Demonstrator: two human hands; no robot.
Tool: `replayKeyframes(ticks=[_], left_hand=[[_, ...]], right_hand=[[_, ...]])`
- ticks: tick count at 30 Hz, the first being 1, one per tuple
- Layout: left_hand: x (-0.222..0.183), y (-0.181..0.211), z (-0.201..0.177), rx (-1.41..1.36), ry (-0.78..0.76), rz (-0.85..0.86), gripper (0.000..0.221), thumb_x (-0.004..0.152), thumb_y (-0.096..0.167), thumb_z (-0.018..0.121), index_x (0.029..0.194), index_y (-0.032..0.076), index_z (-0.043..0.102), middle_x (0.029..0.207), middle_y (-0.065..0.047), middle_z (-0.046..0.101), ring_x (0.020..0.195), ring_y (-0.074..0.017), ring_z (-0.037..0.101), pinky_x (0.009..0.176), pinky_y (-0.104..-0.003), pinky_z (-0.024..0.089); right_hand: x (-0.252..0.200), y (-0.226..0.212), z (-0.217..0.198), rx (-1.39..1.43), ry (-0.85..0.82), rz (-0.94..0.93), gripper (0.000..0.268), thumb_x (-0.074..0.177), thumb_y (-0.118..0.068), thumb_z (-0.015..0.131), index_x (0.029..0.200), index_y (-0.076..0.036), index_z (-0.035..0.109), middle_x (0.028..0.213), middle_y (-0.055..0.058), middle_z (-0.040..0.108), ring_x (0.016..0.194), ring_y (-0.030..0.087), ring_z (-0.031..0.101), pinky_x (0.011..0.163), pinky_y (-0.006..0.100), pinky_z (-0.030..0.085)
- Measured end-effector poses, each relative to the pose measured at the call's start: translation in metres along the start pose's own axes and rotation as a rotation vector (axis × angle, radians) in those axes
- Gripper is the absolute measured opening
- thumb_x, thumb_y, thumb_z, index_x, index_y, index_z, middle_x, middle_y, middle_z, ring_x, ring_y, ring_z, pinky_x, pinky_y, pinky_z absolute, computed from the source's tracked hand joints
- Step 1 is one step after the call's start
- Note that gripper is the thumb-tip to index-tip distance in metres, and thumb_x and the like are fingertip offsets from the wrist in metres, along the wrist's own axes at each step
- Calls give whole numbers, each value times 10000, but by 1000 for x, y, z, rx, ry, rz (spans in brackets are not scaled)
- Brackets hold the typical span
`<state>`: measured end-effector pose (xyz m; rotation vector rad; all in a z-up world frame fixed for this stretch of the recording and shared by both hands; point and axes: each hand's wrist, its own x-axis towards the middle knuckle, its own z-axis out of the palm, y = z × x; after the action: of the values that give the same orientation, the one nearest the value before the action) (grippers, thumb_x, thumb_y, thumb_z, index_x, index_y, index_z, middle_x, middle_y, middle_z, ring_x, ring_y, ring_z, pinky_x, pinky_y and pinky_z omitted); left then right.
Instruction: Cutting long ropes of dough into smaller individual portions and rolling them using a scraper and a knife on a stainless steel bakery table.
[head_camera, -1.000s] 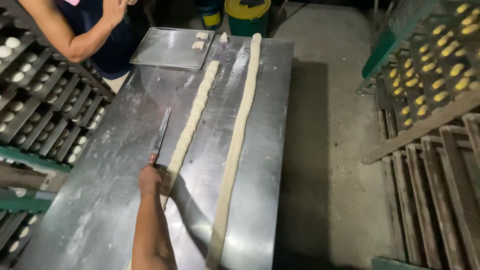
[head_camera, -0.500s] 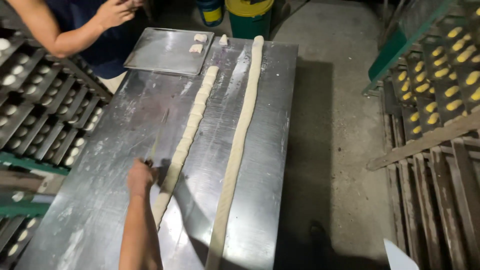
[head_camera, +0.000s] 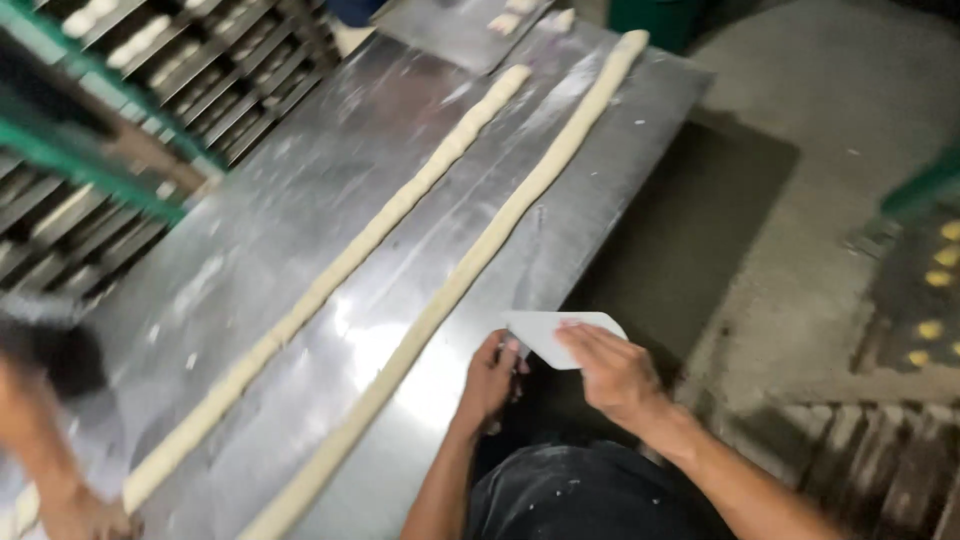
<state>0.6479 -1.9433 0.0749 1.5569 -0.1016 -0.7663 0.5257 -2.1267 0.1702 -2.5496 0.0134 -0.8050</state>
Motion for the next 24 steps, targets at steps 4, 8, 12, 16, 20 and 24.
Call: replayKeyframes(ticks=[4,8,12,16,20,24], left_hand=[[-41,-18,30,110,50,175,325,1050,277,573,1264,42,642,746,-10,624,601,-105,559,557,-272,468],[-89,-20,46,171,189,222,351,1042,273,594,1305,47,646,757,17,603,695,-75,555,647,-252,465],[-127,-24,54,120,262,159,371,1013,259,624,1319,49,634,814,42,608,715,-56,535,650,-247,462],[-162,-46,58,103,318,147,369,1019,260,629,1325,54,644,820,42,597,706,-49,526,633,-237,456],[-197,-55,51,62,399,125,366,1014,257,634,1322,59,656,781,47,584,672,-47,515,599,-234,438],[-226,-76,42,-25,468,93,349,1004,246,635,1302,66,666,718,46,567,612,-51,512,544,-235,421]], right_hand=[[13,25,11,10,-101,-204,405,783,17,617,1180,36,692,1179,211,727,1074,344,718,895,439,587],[20,33,3,108,-127,-218,389,812,46,590,1187,48,694,1161,222,736,1044,351,729,855,418,603],[23,25,0,171,-171,-261,382,805,75,556,1144,11,721,1068,212,755,978,357,750,816,422,613],[1,32,26,211,-259,-271,367,840,66,565,1154,-19,736,1021,213,757,857,363,753,723,420,613],[3,4,29,315,-246,-403,375,788,-3,626,1144,-43,737,983,211,748,813,365,745,682,422,604],[-5,-28,37,302,-384,-400,467,729,-6,637,1175,-89,750,898,197,739,733,381,720,640,452,586]])
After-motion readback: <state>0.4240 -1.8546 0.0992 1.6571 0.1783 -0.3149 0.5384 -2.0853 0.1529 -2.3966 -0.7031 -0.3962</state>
